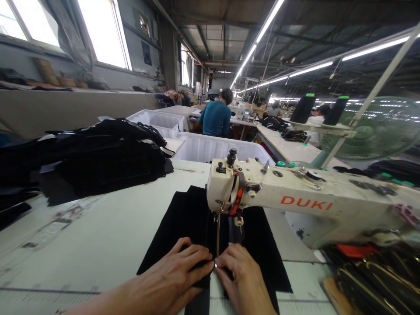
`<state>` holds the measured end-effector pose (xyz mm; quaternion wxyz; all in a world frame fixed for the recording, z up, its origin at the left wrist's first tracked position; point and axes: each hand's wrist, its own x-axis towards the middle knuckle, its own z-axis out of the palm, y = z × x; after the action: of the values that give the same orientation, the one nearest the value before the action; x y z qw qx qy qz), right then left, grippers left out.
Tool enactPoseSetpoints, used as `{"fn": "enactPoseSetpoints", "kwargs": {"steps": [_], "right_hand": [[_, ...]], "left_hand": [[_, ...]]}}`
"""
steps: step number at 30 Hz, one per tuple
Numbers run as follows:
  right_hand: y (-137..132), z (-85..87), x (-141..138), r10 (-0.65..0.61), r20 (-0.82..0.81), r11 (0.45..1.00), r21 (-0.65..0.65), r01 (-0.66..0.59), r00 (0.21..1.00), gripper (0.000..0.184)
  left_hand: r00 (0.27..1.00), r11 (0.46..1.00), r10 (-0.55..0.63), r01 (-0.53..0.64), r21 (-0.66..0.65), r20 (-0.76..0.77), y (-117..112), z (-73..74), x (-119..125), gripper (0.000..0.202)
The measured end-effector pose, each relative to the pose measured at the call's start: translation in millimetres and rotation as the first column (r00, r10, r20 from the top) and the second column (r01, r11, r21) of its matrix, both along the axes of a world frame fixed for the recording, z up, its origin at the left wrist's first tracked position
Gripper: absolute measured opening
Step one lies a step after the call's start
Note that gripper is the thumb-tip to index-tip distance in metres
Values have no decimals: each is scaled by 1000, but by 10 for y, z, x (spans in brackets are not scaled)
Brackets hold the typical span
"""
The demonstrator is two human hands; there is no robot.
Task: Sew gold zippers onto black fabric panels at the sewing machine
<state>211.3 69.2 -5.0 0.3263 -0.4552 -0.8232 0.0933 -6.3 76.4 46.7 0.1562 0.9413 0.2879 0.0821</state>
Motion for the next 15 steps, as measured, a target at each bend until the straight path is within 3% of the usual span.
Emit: {"fn": "enactPoseSetpoints", "kwargs": {"steps": [8,15], "right_hand": [[150,6,-17,-49,22,999,-22,49,999,25],[301,111,-13,-46,58,997,-63,50,997,25]], "left_hand": [[999,998,-28,27,52,21,193,-18,19,53],[997,996,-47,42,83,61,365,-88,-2,46]]}}
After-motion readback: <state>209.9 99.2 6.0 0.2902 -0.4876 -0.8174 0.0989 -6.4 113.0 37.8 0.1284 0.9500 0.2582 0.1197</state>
